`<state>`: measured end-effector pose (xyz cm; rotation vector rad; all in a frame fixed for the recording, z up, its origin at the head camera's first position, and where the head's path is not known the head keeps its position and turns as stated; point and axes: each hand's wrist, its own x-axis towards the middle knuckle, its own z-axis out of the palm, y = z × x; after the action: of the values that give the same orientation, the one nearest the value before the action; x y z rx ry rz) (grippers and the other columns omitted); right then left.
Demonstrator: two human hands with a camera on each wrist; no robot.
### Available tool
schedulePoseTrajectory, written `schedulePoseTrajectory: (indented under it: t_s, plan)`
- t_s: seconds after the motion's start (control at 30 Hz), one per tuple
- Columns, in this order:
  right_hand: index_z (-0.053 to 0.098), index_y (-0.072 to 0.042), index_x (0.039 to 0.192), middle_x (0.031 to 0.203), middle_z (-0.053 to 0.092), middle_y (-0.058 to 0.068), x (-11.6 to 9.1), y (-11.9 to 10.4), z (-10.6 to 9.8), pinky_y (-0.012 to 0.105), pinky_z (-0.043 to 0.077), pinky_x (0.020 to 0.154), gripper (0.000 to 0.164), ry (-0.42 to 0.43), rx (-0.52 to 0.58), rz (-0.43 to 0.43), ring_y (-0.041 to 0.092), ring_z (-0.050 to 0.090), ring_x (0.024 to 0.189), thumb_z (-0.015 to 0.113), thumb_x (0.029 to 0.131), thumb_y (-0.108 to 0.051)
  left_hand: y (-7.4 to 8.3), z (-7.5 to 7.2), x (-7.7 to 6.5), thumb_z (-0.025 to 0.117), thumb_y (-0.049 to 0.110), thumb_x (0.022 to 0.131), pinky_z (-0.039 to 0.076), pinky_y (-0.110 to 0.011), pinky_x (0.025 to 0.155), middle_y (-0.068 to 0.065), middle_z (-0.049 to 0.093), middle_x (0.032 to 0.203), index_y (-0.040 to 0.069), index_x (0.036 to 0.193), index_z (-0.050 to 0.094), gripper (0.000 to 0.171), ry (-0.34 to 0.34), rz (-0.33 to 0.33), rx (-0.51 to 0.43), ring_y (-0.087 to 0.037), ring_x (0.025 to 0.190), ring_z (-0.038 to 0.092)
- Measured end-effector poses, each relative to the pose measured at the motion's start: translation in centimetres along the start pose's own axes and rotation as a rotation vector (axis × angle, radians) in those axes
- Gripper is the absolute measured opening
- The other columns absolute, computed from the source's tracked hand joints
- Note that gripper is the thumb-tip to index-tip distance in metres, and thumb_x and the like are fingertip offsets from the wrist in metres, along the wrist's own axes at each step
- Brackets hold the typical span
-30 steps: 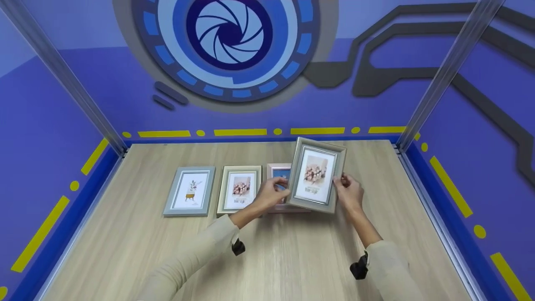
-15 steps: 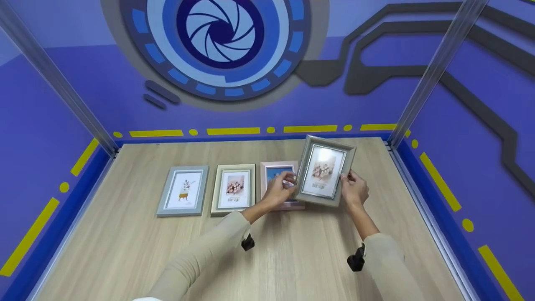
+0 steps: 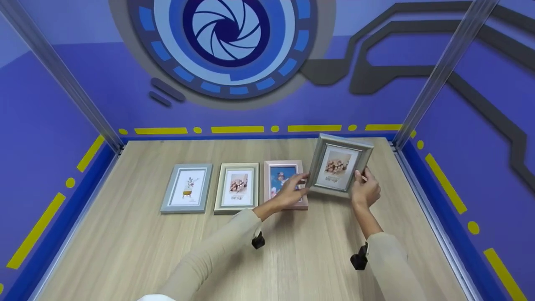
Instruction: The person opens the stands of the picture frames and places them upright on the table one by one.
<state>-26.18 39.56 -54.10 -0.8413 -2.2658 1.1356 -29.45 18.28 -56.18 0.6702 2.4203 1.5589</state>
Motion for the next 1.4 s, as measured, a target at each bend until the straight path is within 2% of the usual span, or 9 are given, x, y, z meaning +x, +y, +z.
schedulePoseTrajectory:
  t_s: [0.2, 0.27, 0.43, 0.6, 0.83, 0.97, 1.1, 1.3, 1.4]
  plan:
    - [0.064, -0.014, 0.123, 0.118, 0.065, 0.014, 0.2, 1.2, -0.3, 0.051, 0.036, 0.100, 0.032, 0.080, -0.002, -0.046, 0.035, 0.061, 0.110, 0.058, 0.093, -0.024, 0.1, 1.3, 0.2, 0.055, 0.007, 0.090, 0.040, -0.024, 0.103, -0.020, 0.050, 0.135, -0.002, 0.142, 0.037, 0.056, -0.114, -0.020, -0.064, -0.027, 0.125, 0.050]
    - [0.064, -0.013, 0.122, 0.118, 0.065, 0.015, 0.3, 1.6, -0.3, 0.052, 0.036, 0.100, 0.031, 0.083, -0.001, -0.039, 0.036, 0.060, 0.110, 0.058, 0.094, -0.023, 0.0, 1.6, 0.1, 0.055, 0.011, 0.091, 0.037, -0.022, 0.104, -0.016, 0.047, 0.140, 0.001, 0.145, 0.033, 0.059, -0.148, -0.059, -0.065, -0.023, 0.128, 0.047]
    - [0.064, -0.009, 0.119, 0.118, 0.064, 0.017, 0.3, 2.5, -0.2, 0.052, 0.038, 0.097, 0.029, 0.062, -0.021, -0.017, 0.037, 0.060, 0.111, 0.057, 0.094, -0.023, -0.3, 2.2, -0.2, 0.056, 0.017, 0.093, 0.034, -0.021, 0.107, -0.012, 0.043, 0.146, 0.005, 0.148, 0.029, 0.063, -0.197, -0.140, -0.095, -0.019, 0.133, 0.042]
    - [0.063, -0.009, 0.122, 0.120, 0.063, 0.016, 0.4, 3.2, -0.5, 0.049, 0.039, 0.098, 0.031, 0.037, -0.020, 0.017, 0.036, 0.060, 0.110, 0.055, 0.095, -0.022, -0.4, 2.7, -0.3, 0.058, 0.015, 0.092, 0.035, -0.022, 0.107, -0.014, 0.043, 0.145, 0.003, 0.147, 0.029, 0.064, -0.240, -0.139, -0.119, -0.022, 0.133, 0.042]
    - [0.058, -0.008, 0.129, 0.124, 0.061, 0.018, 0.4, 3.4, -0.6, 0.048, 0.042, 0.095, 0.037, -0.026, -0.006, 0.028, 0.035, 0.059, 0.111, 0.053, 0.096, -0.022, -0.6, 2.7, -0.5, 0.060, 0.018, 0.090, 0.038, -0.026, 0.105, -0.014, 0.049, 0.140, 0.007, 0.146, 0.035, 0.062, -0.255, -0.162, -0.056, -0.022, 0.130, 0.046]
    - [0.056, -0.005, 0.130, 0.124, 0.061, 0.019, 0.5, 3.3, -0.7, 0.033, 0.046, 0.086, 0.038, -0.008, 0.015, 0.012, 0.031, 0.060, 0.108, 0.053, 0.095, -0.019, -0.4, 2.9, -0.2, 0.061, 0.020, 0.089, 0.035, -0.028, 0.108, -0.011, 0.046, 0.144, 0.011, 0.147, 0.034, 0.064, -0.256, -0.197, -0.053, -0.019, 0.132, 0.043]
    - [0.056, -0.002, 0.128, 0.123, 0.061, 0.019, 0.7, 3.6, -0.9, 0.018, 0.042, 0.075, 0.036, 0.007, 0.034, -0.007, 0.026, 0.059, 0.103, 0.053, 0.095, -0.016, -0.2, 3.3, 0.2, 0.063, 0.017, 0.088, 0.035, -0.026, 0.107, -0.012, 0.047, 0.142, 0.009, 0.145, 0.036, 0.064, -0.251, -0.178, -0.054, -0.021, 0.132, 0.043]
    - [0.056, 0.000, 0.127, 0.121, 0.061, 0.020, 0.6, 4.1, -1.0, 0.014, 0.040, 0.074, 0.037, 0.005, 0.035, -0.026, 0.025, 0.058, 0.101, 0.054, 0.095, -0.016, -0.4, 3.5, 0.2, 0.063, 0.019, 0.087, 0.034, -0.026, 0.107, -0.013, 0.047, 0.143, 0.010, 0.145, 0.036, 0.065, -0.262, -0.166, -0.028, -0.021, 0.132, 0.043]
    - [0.057, 0.001, 0.126, 0.119, 0.062, 0.021, 0.6, 4.3, -1.2, 0.009, 0.037, 0.071, 0.037, 0.000, 0.026, -0.033, 0.009, 0.059, 0.088, 0.056, 0.094, -0.018, -0.5, 3.5, 0.0, 0.062, 0.020, 0.087, 0.033, -0.027, 0.109, -0.012, 0.043, 0.146, 0.011, 0.147, 0.032, 0.068, -0.274, -0.185, -0.032, -0.020, 0.133, 0.041]
